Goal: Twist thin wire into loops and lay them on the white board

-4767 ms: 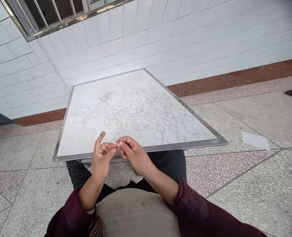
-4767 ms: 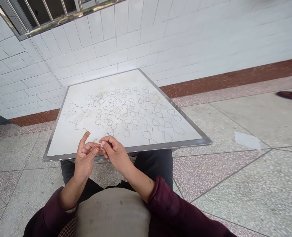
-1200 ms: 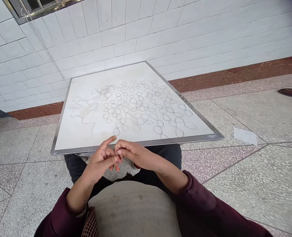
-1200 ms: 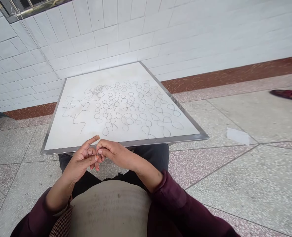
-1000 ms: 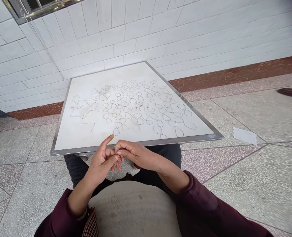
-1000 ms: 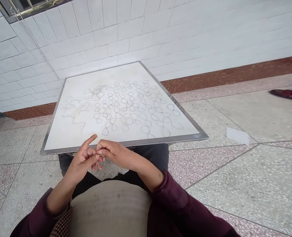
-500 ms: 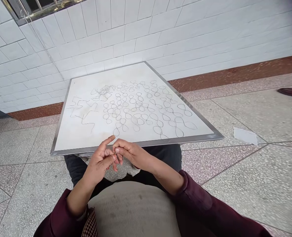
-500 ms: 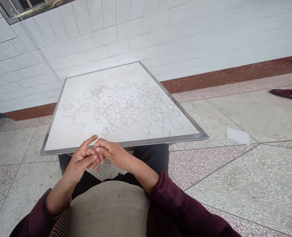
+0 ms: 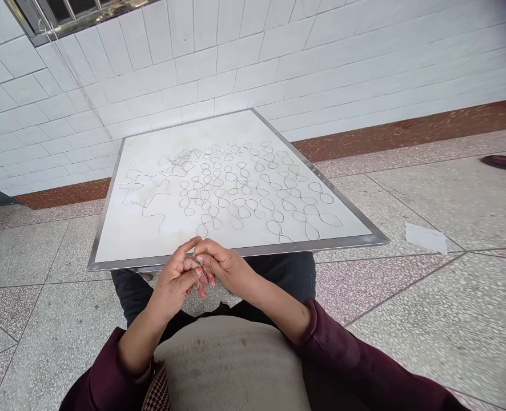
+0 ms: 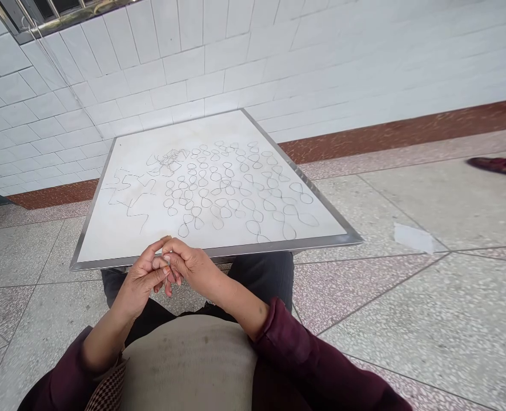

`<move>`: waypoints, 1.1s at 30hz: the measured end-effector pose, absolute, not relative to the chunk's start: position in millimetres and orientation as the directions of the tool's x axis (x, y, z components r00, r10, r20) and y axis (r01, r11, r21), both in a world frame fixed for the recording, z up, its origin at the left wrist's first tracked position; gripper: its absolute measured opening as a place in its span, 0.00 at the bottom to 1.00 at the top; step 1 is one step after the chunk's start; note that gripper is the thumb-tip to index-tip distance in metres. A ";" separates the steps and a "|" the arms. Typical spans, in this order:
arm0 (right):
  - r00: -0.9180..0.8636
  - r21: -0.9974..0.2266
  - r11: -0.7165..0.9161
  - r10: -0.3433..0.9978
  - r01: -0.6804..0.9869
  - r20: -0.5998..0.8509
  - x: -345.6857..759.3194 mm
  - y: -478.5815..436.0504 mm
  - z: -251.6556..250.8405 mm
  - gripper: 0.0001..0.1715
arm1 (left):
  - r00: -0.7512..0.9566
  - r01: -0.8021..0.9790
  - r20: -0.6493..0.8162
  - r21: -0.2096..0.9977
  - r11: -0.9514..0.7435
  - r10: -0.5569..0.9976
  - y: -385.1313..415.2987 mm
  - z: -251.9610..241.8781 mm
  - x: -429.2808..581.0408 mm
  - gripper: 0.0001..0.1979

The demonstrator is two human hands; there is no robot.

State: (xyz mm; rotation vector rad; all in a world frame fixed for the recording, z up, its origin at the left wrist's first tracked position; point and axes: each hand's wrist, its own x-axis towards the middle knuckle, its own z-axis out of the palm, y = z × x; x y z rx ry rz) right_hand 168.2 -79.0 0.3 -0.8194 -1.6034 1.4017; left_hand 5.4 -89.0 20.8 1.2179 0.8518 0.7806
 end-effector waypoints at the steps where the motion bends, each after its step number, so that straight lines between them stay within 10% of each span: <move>1: -0.430 -0.986 0.166 0.888 -0.034 0.164 167.2 -79.3 -0.2 0.09 | 0.473 -0.052 -0.136 0.982 0.181 0.871 -88.6 20.5 5.4 0.29; 13: -0.436 -0.987 -0.003 0.897 -0.158 0.067 168.9 -82.1 0.7 0.09 | 0.238 -0.037 -0.031 0.998 0.041 0.971 -88.8 20.7 0.1 0.26; 24: -0.247 -0.782 0.459 0.888 0.422 0.389 156.9 -92.0 -10.9 0.11 | 0.148 -0.100 -0.020 0.994 0.035 0.989 -91.2 16.1 1.6 0.25; 29: -0.368 -0.636 0.561 0.828 0.531 0.423 161.2 -91.4 -7.8 0.17 | 0.122 -0.121 -0.040 0.991 0.055 0.992 -90.3 15.8 1.3 0.26; 33: -0.282 -0.783 0.471 0.879 0.406 0.383 161.0 -93.2 -9.5 0.13 | 0.148 -0.120 -0.034 0.991 0.052 0.988 -90.1 17.9 0.8 0.27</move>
